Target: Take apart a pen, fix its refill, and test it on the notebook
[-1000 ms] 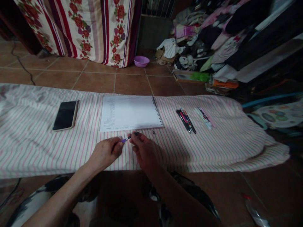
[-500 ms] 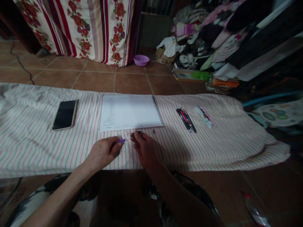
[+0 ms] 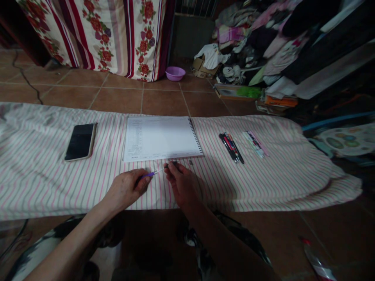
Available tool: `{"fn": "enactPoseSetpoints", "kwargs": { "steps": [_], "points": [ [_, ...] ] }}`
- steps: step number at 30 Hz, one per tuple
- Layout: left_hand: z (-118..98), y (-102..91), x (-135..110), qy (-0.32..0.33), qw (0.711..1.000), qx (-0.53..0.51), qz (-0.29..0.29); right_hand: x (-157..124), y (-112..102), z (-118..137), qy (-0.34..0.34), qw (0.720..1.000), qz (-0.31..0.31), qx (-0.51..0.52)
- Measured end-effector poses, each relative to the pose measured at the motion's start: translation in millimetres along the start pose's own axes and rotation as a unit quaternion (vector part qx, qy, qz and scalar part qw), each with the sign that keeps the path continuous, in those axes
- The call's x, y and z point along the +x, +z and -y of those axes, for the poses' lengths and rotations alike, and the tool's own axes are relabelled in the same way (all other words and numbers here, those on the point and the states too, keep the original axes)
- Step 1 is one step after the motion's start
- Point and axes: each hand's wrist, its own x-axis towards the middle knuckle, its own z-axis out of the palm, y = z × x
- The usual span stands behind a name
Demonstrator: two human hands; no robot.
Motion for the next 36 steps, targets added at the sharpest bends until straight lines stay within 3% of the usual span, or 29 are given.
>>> {"fn": "enactPoseSetpoints", "kwargs": {
  "steps": [15, 31, 36],
  "points": [
    [2, -7.4, -1, -0.016, 1.000, 0.014, 0.011, 3, -2, -2, -0.006, 1.000, -0.005, 0.017],
    [12, -8.0, -3, -0.008, 1.000, 0.011, -0.010, 3, -2, 0, -0.014, 1.000, -0.010, 0.023],
    [12, -7.3, -4, 0.000, 0.998, 0.054, -0.023, 1, -1, 2, -0.010, 1.000, -0.015, 0.019]
  ]
}}
